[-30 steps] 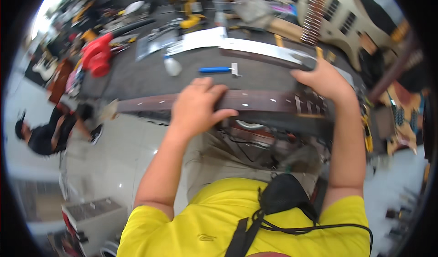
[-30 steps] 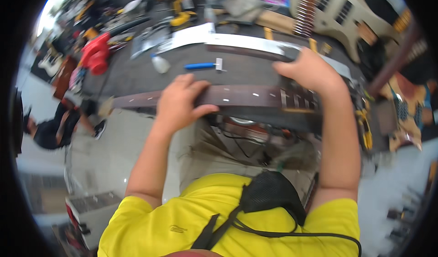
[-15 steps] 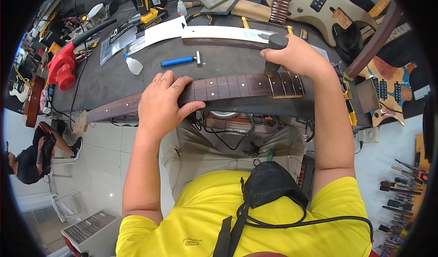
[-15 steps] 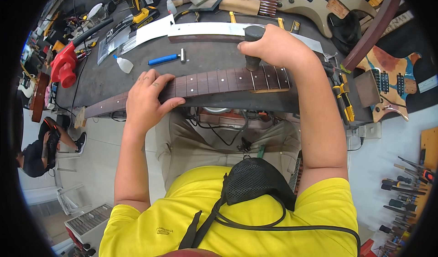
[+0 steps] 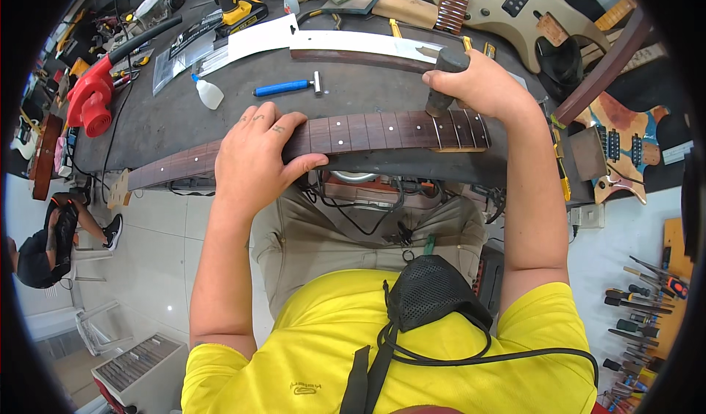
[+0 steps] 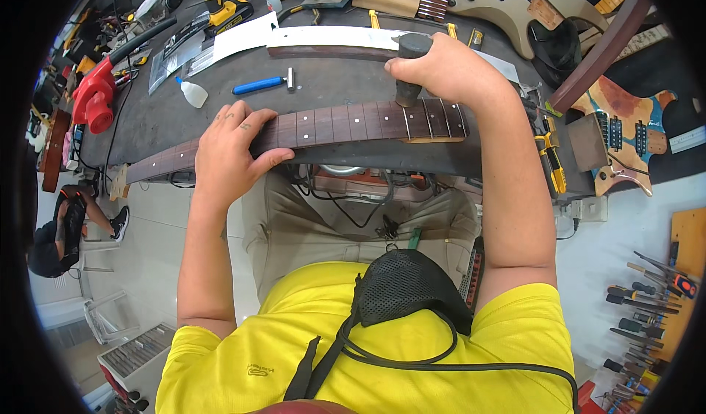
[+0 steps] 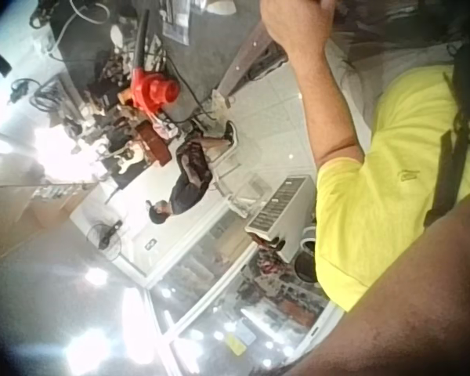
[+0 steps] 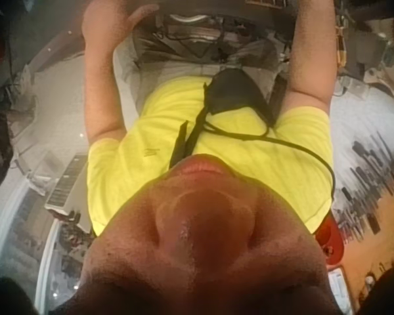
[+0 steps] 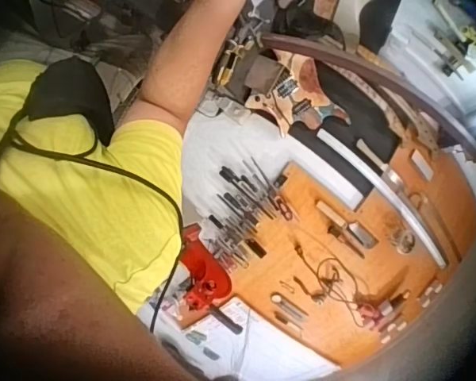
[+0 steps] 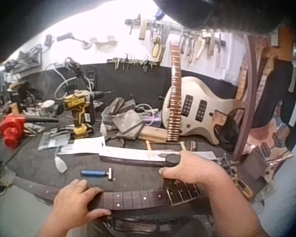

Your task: The person installs metal frets onto a guitar neck using wire cutters to clip the fret wire and a hammer to tap them into the slots. They apply glue to the fret ends from a small bottle and rub the side of the neck with a handheld block.

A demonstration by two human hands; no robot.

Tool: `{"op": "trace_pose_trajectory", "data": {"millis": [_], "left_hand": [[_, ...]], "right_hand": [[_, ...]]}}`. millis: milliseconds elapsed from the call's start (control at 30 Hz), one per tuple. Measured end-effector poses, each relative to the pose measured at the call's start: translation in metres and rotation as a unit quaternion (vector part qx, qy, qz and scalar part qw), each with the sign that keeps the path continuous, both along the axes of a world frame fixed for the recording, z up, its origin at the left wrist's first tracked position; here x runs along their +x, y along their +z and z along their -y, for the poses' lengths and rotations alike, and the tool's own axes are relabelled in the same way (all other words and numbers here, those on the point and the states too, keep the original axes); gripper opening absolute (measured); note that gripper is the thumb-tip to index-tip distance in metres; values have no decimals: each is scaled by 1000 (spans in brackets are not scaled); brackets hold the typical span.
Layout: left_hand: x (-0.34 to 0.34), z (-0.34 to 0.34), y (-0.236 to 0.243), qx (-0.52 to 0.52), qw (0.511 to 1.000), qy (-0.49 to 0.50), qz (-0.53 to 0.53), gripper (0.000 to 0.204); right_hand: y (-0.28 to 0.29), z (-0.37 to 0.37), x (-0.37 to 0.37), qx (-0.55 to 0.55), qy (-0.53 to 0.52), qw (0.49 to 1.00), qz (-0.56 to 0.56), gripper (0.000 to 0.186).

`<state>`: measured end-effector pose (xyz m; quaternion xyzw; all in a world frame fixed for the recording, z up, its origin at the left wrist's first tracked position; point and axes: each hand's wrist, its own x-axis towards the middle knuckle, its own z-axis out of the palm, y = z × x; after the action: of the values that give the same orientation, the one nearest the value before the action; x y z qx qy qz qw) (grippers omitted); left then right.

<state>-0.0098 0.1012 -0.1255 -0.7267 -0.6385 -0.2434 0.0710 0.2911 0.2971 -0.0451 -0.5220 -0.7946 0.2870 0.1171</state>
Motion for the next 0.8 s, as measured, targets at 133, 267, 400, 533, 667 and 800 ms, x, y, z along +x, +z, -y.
{"op": "trace_pose_trajectory", "data": {"millis": [133, 267, 400, 533, 667, 800], "left_hand": [[0, -1, 0, 13, 1000, -6, 2, 64], [0, -1, 0, 12, 1000, -7, 1, 63], [0, -1, 0, 9, 1000, -6, 5, 63], [0, -1, 1, 1, 1000, -6, 3, 63], [-1, 0, 1, 0, 1000, -2, 5, 63], [-2, 0, 0, -4, 1000, 0, 8, 64]], "right_hand": [[1, -1, 0, -5, -4, 1000, 15, 58], [3, -5, 0, -29, -10, 998, 63, 49], [3, -6, -1, -23, -10, 998, 61, 47], [3, -2, 2, -15, 2, 1000, 22, 53], [0, 0, 2, -7, 2, 1000, -10, 55], [0, 0, -1, -11, 2, 1000, -12, 53]]}}
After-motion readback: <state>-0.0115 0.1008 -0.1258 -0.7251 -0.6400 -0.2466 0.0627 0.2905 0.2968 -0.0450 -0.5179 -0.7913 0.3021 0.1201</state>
